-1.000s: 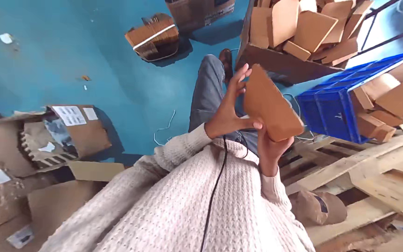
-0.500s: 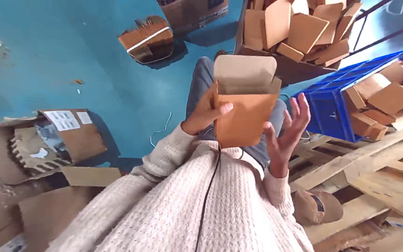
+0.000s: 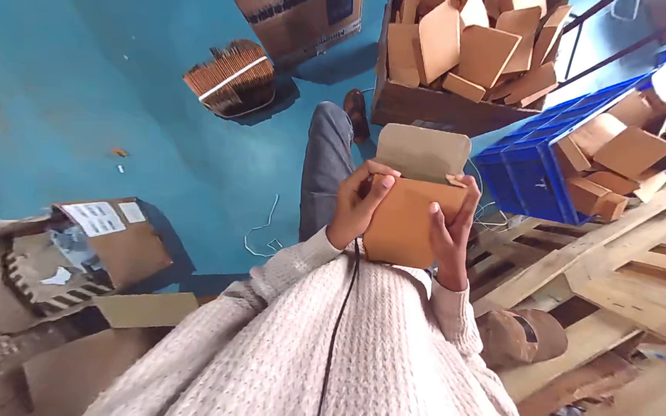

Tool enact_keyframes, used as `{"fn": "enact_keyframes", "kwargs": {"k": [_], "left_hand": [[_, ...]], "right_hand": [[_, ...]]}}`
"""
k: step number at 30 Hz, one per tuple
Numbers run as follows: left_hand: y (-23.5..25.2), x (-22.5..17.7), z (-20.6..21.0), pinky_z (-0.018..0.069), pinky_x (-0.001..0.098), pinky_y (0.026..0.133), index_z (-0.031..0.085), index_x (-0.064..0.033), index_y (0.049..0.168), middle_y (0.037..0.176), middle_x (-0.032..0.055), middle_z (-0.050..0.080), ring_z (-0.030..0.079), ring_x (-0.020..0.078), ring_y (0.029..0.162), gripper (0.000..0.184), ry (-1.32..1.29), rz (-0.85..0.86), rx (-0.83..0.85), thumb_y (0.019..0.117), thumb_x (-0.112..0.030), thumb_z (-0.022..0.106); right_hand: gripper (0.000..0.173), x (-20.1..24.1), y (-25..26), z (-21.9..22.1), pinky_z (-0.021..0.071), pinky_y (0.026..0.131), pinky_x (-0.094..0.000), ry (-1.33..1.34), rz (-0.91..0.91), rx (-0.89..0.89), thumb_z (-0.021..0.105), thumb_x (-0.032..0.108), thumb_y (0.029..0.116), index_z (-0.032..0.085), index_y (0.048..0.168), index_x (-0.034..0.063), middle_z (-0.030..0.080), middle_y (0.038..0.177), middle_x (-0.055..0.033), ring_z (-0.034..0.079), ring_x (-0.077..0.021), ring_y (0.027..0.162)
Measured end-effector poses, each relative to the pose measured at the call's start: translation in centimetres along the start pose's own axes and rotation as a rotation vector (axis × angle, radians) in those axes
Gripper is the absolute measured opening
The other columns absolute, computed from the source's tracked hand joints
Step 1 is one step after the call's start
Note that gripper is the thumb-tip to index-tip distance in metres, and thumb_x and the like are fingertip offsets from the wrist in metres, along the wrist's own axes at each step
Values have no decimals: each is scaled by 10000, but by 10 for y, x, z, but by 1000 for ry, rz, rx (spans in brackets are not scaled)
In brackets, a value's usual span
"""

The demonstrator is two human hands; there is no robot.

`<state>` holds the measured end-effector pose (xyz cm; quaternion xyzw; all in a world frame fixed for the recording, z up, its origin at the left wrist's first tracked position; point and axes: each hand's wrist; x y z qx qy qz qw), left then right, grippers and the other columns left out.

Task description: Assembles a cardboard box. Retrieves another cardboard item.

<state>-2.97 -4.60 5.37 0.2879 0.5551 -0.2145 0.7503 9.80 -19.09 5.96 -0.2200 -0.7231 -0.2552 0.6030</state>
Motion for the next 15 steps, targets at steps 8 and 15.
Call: {"fn": "enact_keyframes", "kwargs": {"k": [8,15], "left_hand": [[-6,-3,2,515,289,1022,387,41,1366,1265,58,599,595,60,1171,689,-17,-198,137,1067,-574,303],[25,-6,-11,580,275,846,435,23,1409,1091,15,690,675,65,956,397,-48,-310,214,1058,-162,418]], "right_hand": [[499,-8,-11,3,511,871,-187,153,168,-216,331,742,974,580,965,310,603,1099,179,572,49,1050],[493,5,11,-31,588,859,-289,308,241,-112,507,195,1034,350,1501,195,649,1258,56,667,-78,1051]]}}
Point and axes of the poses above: each hand's wrist, its own y-axis towards the middle knuckle, its own z-axis out of the palm, x = y × z
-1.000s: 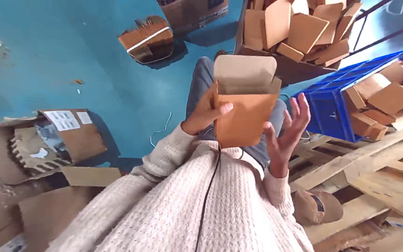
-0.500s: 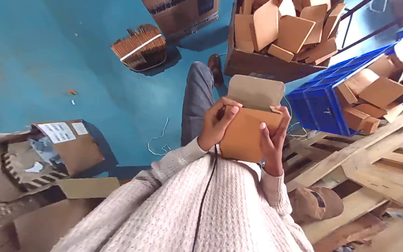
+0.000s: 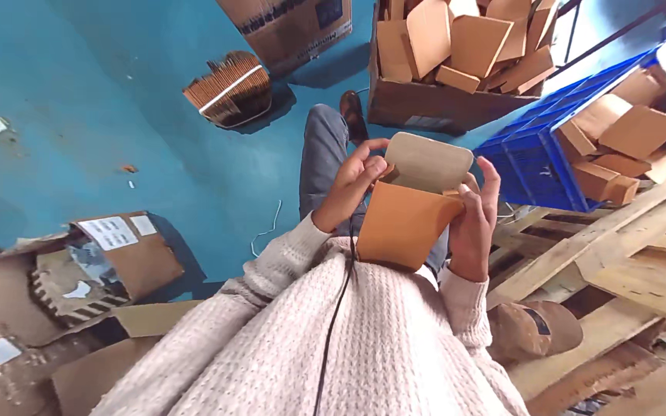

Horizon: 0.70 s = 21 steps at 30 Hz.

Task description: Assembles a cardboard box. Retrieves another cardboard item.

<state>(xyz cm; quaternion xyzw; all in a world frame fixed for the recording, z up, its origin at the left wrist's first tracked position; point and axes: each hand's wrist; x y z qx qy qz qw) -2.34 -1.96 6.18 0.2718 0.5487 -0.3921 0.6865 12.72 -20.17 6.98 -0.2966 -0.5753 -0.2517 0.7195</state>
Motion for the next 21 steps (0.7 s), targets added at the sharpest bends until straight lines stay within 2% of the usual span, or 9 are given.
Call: {"fn": "enact_keyframes", "kwargs": {"k": [2,4,7,10,12,14,16,18,21], "left_hand": [[8,-4,-9,573,267,872,518,11,1348,1105,4,692,668,55,978,353,-8,-43,117,1027,-129,470],[12,-9,-13,578,253,867,528,29,1334,1094,10,705,676,52,959,365,10,-54,207,991,-91,535],[10,-15,-13,593,253,855,512,56,1347,1058,36,734,703,65,932,386,6,-91,247,971,-15,564],[3,-12,-8,609,258,845,509,38,1402,1064,57,747,725,83,908,417,16,-100,163,989,6,562],[-4,-10,-4,611,256,830,522,2,1416,1088,59,742,726,84,895,413,33,-105,121,1004,-5,557],[-9,-6,-1,605,264,848,532,-17,1405,1120,48,732,717,79,929,390,41,-105,83,1015,-12,534],[-16,1,7,575,260,871,564,-41,1325,1164,23,680,669,58,978,301,6,-77,31,1044,-39,453],[-24,9,18,545,257,916,596,-54,1210,1143,-6,654,635,49,1022,287,-84,7,-37,1066,-90,350],[-31,17,24,529,318,971,623,-73,1141,1135,26,676,632,121,1096,467,-158,133,-36,1072,-392,288]], "right_hand": [[530,9,5,-5,591,865,-280,40,99,119,513,118,998,390,1510,183,661,1286,42,673,-73,1062],[423,13,7,-5,593,870,-274,51,146,167,516,69,990,495,1403,160,687,1201,41,679,-64,1029],[533,11,5,-1,583,910,-293,97,141,208,507,61,997,425,1514,162,639,1311,1,661,-94,1093],[565,3,2,1,599,870,-291,122,133,188,524,54,993,404,1526,198,672,1238,4,688,-92,1019],[511,-1,0,0,605,846,-284,126,133,176,549,42,981,475,1464,190,702,1178,17,700,-83,982],[428,-3,-2,3,599,873,-295,111,81,154,550,15,970,546,1380,140,700,1186,2,691,-99,1027],[229,-8,-5,11,567,958,-344,120,-9,101,535,16,974,652,1147,110,706,1219,-54,667,-165,1146],[174,-17,-8,20,547,998,-363,105,-94,36,529,102,1017,693,975,139,722,1184,-51,654,-190,1185],[193,-36,-13,21,545,974,-350,132,-208,27,550,288,1007,697,923,195,714,1152,-7,650,-168,1155]]}}
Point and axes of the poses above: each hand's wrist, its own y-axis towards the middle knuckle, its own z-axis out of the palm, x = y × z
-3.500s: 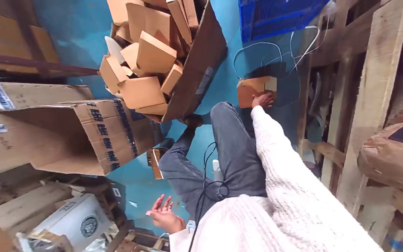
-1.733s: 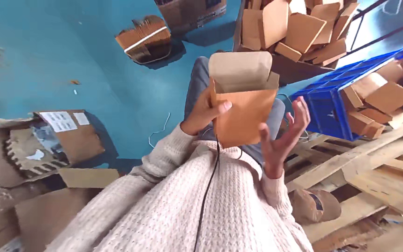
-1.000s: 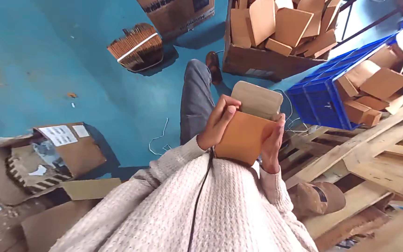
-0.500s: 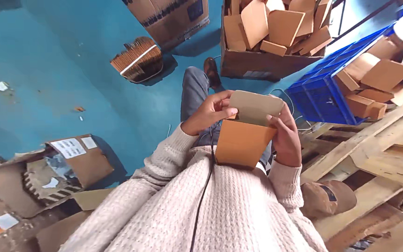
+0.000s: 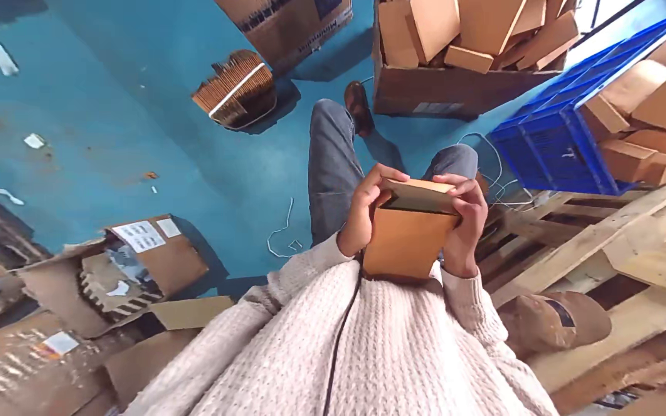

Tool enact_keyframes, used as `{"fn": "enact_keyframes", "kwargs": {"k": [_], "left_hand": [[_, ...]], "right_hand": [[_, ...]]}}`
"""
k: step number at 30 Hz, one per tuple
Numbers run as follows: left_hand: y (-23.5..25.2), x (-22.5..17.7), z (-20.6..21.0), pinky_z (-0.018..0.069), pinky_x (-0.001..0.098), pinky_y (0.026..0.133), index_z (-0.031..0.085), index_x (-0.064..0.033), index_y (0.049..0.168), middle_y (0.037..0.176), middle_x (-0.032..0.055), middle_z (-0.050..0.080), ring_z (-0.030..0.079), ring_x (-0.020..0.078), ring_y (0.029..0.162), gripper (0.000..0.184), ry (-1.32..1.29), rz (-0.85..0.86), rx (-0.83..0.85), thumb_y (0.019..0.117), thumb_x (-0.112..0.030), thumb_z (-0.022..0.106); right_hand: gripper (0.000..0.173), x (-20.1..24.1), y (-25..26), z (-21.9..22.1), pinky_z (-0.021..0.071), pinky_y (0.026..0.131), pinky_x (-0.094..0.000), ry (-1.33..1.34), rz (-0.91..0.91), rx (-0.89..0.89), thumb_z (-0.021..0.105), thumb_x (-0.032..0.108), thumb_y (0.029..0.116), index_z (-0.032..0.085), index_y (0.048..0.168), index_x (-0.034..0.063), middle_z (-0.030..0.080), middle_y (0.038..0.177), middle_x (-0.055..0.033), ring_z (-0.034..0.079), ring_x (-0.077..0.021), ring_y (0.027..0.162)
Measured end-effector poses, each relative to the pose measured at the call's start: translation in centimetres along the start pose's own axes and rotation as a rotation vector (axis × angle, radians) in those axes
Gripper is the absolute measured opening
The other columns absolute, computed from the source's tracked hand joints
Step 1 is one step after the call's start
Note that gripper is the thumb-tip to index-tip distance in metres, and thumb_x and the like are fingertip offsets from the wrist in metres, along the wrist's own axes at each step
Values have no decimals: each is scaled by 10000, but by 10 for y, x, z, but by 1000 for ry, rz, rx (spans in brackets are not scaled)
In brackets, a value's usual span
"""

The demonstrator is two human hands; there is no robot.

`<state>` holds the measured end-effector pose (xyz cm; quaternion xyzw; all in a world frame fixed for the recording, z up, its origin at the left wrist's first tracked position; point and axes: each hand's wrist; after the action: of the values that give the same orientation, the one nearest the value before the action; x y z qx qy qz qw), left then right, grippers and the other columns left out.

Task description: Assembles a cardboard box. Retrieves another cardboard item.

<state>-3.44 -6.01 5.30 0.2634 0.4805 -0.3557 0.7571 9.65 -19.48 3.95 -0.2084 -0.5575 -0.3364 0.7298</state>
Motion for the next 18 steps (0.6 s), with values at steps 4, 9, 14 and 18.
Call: {"fn": "enact_keyframes", "kwargs": {"k": [4,9,14,18], "left_hand": [[-6,6,-5,579,368,907,650,-88,852,1024,79,730,697,188,1022,310,91,111,24,1054,-272,506],[-7,-3,-6,586,374,943,535,10,1274,1112,85,736,712,191,1048,304,40,-61,25,1015,-142,584],[0,-12,5,573,410,982,509,0,1287,1186,124,721,701,238,1109,503,50,-116,30,1063,-448,474],[2,-19,21,449,463,1132,630,-80,1273,1354,119,641,568,281,1316,647,-158,-250,140,1081,-514,191]], "right_hand": [[404,-5,-13,-1,581,885,-392,-14,-135,-8,426,311,1013,635,688,196,705,935,10,690,-180,975],[205,10,-18,3,569,950,-351,-186,-77,53,577,281,1026,598,1214,201,686,1107,57,666,-118,1067],[360,37,-11,-3,578,896,-286,-238,-54,95,627,176,1008,534,1354,146,683,1194,20,669,-111,1067],[384,60,-4,-10,595,923,-354,-278,21,50,610,190,1007,539,1321,-19,692,1221,-98,686,-178,1103]]}}
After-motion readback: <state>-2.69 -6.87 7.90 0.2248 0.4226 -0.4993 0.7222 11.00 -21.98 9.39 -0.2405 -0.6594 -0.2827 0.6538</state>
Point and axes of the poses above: each hand's wrist, its own y-axis towards the middle knuckle, its own z-axis out of the palm, x = y × z
